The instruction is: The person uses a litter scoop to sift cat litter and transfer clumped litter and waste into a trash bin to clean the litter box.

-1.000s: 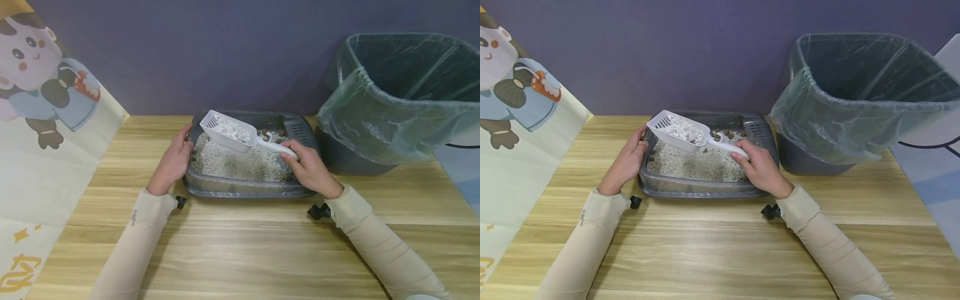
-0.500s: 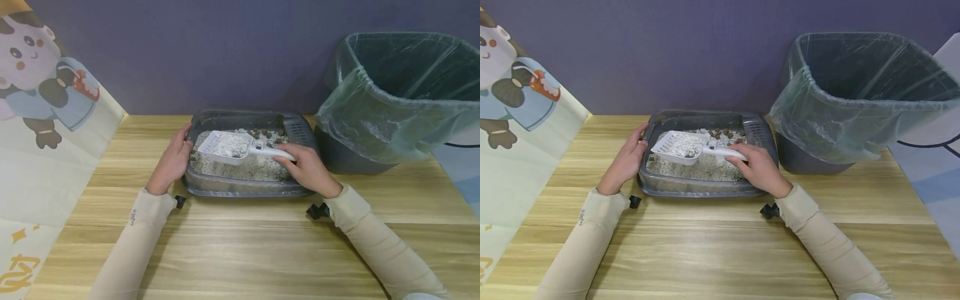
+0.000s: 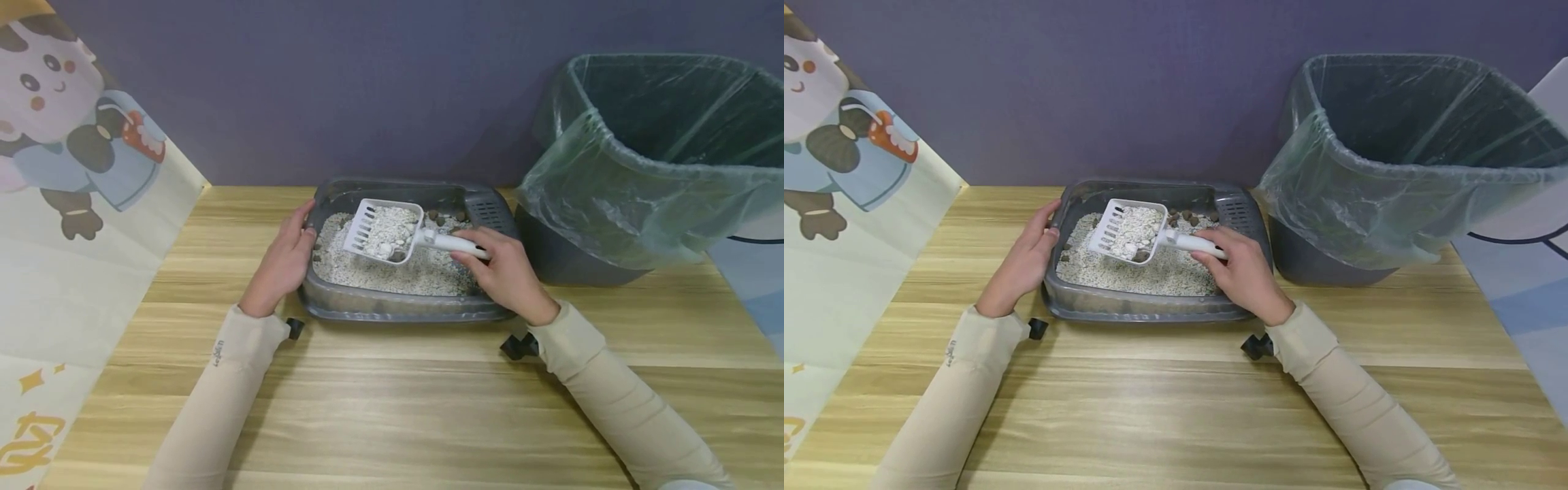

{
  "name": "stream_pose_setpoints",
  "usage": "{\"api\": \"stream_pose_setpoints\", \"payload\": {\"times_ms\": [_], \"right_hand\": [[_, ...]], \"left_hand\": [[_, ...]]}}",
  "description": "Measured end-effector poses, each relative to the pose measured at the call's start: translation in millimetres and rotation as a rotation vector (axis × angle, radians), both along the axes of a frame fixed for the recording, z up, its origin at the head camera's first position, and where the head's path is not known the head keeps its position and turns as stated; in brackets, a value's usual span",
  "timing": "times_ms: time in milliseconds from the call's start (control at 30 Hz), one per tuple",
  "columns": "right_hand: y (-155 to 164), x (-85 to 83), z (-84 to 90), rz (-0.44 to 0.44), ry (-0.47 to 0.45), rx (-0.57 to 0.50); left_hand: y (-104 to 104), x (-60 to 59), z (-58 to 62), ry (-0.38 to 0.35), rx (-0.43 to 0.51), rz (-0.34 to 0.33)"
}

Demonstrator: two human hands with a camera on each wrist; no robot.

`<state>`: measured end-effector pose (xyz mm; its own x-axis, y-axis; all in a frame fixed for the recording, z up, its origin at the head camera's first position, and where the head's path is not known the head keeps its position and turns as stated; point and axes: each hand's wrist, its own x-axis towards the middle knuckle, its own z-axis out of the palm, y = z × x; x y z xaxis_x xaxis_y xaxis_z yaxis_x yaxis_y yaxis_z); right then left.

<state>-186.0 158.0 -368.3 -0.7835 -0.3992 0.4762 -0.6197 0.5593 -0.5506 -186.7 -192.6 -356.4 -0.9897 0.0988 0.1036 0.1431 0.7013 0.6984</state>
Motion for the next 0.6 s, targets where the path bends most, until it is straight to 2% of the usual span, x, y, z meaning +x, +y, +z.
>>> {"api": "stream_pose_setpoints", "payload": {"times_ms": [133, 300, 467, 600], "right_hand": [[1.8, 4.2, 5.5, -0.027, -0.04, 0.007], [7.5, 15.4, 25.7, -0.066, -0.12, 0.066], [14.5, 26.3, 48.8, -0.094, -0.116, 0.171], [20.3, 31.1, 60.1, -0.108, -0.088, 0.235]], "left_hand": [[0.3, 0.1, 0.6, 0.003, -0.011, -0.005], [1.5, -0.2, 1.7, 0.007, -0.006, -0.014], [1.2, 0.6, 2.4, 0.004, -0.009, -0.009], [0.2, 1.3, 2.2, 0.0, -0.015, -0.002]]}}
